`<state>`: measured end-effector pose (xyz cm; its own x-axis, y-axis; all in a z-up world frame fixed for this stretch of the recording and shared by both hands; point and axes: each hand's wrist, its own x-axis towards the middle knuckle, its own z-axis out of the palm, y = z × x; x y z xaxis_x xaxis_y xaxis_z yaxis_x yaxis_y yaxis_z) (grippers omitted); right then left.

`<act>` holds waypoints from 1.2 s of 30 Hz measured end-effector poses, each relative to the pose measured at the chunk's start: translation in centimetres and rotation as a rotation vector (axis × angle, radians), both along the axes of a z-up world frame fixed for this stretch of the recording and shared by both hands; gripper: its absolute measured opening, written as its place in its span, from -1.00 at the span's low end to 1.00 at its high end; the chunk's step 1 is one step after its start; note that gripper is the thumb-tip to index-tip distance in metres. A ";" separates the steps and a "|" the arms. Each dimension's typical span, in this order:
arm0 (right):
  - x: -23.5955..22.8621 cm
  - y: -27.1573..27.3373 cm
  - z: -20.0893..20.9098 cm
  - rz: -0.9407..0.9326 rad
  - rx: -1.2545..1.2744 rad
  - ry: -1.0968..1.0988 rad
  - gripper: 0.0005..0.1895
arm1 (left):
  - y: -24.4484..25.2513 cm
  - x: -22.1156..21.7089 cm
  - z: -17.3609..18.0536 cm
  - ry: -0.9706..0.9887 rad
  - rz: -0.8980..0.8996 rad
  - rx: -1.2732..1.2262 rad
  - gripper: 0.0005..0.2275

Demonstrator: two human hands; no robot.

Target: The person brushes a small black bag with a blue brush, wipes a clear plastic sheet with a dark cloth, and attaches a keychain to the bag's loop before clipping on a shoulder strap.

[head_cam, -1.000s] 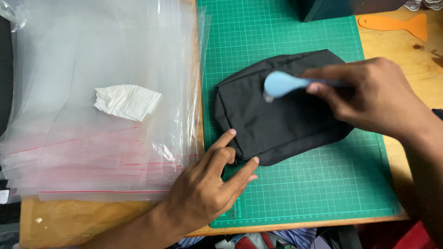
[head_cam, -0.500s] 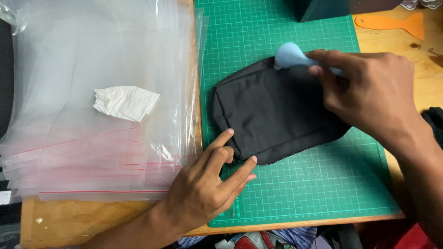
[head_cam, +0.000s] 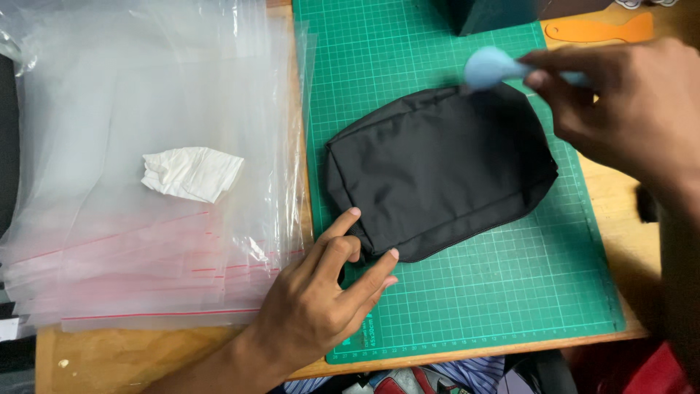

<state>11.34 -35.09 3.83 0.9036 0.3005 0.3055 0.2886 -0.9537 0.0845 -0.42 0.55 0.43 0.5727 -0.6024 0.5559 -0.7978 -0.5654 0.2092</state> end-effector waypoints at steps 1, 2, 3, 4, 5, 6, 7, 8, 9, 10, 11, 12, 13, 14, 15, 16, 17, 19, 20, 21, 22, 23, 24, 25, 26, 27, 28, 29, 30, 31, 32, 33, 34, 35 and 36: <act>0.1 -0.3 0.2 -0.006 -0.002 -0.001 -0.72 | 0.1 0.0 0.1 -0.001 -0.006 -0.002 -0.74; 0.2 -0.6 0.5 0.039 0.127 0.031 -0.74 | 0.1 0.0 0.2 0.012 -0.011 0.007 -0.74; 0.3 -0.9 0.7 0.084 0.257 0.062 -0.76 | 0.1 0.0 0.2 0.026 -0.016 0.015 -0.73; 0.0 -0.4 2.2 0.079 0.255 0.059 -0.76 | 0.1 0.0 0.1 0.024 -0.022 0.013 -0.73; -0.3 0.1 3.7 0.036 0.346 0.269 -0.77 | 0.1 0.0 0.1 0.024 -0.017 0.007 -0.73; -0.5 0.7 5.2 -0.001 0.438 0.482 -0.77 | 0.1 0.0 0.0 0.025 -0.010 0.002 -0.72; -0.4 -0.2 5.0 -0.005 0.436 0.480 -0.77 | 0.1 0.0 -0.2 0.024 -0.014 0.000 -0.72; -0.2 -1.0 4.7 -0.009 0.438 0.534 -0.78 | 0.1 0.0 -0.3 0.021 -0.010 -0.003 -0.72; -0.1 -1.9 4.5 -0.013 0.441 0.589 -0.78 | 0.1 0.0 -0.4 0.019 -0.007 -0.006 -0.72; 0.2 -2.2 4.2 -0.015 0.441 0.589 -0.78 | 0.1 0.0 -0.3 0.019 -0.009 -0.006 -0.72; 0.4 -2.5 4.0 -0.077 0.372 0.586 -0.78 | 0.1 0.0 -0.2 0.016 -0.010 0.004 -0.72; 0.6 -2.9 3.7 -0.137 0.305 0.581 -0.78 | 0.2 0.0 -0.1 0.014 -0.009 0.014 -0.71; 1.0 -3.0 2.5 -0.137 0.306 0.582 -0.78 | 0.1 0.0 -0.1 0.014 -0.010 0.015 -0.71; 1.4 -3.2 1.2 -0.141 0.173 0.388 -0.73 | 0.1 0.1 -0.1 0.009 -0.007 0.024 -0.71; 1.9 -3.4 0.0 -0.141 0.042 0.194 -0.68 | 0.0 0.1 -0.1 0.004 -0.005 0.034 -0.71; 1.9 -2.9 -0.5 -0.144 0.044 0.195 -0.68 | 0.0 0.0 -0.1 0.005 -0.007 0.035 -0.71; 1.9 -2.4 -0.9 -0.105 0.029 0.048 -0.69 | 0.0 0.0 -0.2 0.007 -0.008 0.036 -0.70; 1.4 -1.4 0.5 -0.076 0.014 -0.099 -0.70 | 0.0 0.1 -0.1 0.009 -0.018 0.036 -0.70; 1.1 -0.7 2.4 -0.039 0.246 0.226 -0.72 | 0.0 0.1 0.0 0.015 -0.017 0.046 -0.69; 0.8 0.0 4.3 0.013 0.485 0.553 -0.73 | 0.1 0.0 0.1 0.022 -0.017 0.057 -0.68; 0.8 -0.4 4.3 0.015 0.483 0.552 -0.73 | 0.0 0.1 0.0 0.021 -0.014 0.056 -0.68; 0.9 -0.8 4.3 0.068 0.483 0.743 -0.71 | 0.0 0.1 -0.1 0.015 -0.013 0.047 -0.69; 1.0 -1.1 4.2 0.124 0.482 0.935 -0.67 | 0.0 0.1 -0.1 0.010 -0.010 0.040 -0.69; 1.2 -1.1 3.8 0.128 0.482 0.935 -0.67 | 0.0 0.0 -0.1 0.010 -0.007 0.042 -0.69; 1.4 -1.0 3.3 0.081 0.310 0.819 -0.66 | 0.1 0.0 -0.2 0.008 -0.008 0.042 -0.69; 1.5 -1.1 2.9 0.038 0.149 0.701 -0.64 | 0.0 0.0 -0.2 0.007 -0.008 0.041 -0.68; 1.3 -1.3 2.3 0.035 0.150 0.703 -0.64 | 0.0 0.1 -0.1 0.009 -0.012 0.042 -0.68; 1.2 -1.6 1.7 -0.020 0.123 0.437 -0.67 | 0.0 0.1 -0.1 0.011 -0.016 0.037 -0.69; 1.1 -1.8 1.1 -0.072 0.093 0.170 -0.67 | 0.0 0.1 0.0 0.012 -0.018 0.032 -0.69; 0.9 -1.5 1.9 -0.075 0.094 0.171 -0.67 | 0.0 0.1 0.0 0.013 -0.021 0.032 -0.69; 0.7 -1.2 2.7 -0.024 0.187 0.244 -0.68 | 0.0 0.1 0.0 0.012 -0.018 0.037 -0.69; 0.6 -0.8 3.4 0.028 0.284 0.316 -0.69 | 0.0 0.1 0.1 0.011 -0.016 0.043 -0.69; 0.7 -0.8 3.8 0.029 0.284 0.315 -0.69 | 0.0 0.1 0.0 0.011 -0.015 0.042 -0.69; 0.9 -0.8 4.2 0.093 0.352 0.605 -0.68 | 0.0 0.1 0.0 0.001 -0.012 0.033 -0.69; 1.0 -0.8 4.5 0.163 0.420 0.896 -0.64 | 0.0 0.2 0.0 -0.009 -0.007 0.024 -0.68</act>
<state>12.38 -35.88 8.37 0.8100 0.4647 -0.3577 0.2105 -0.7998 -0.5622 -0.25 0.51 0.38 0.5635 -0.6196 0.5464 -0.8037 -0.5642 0.1890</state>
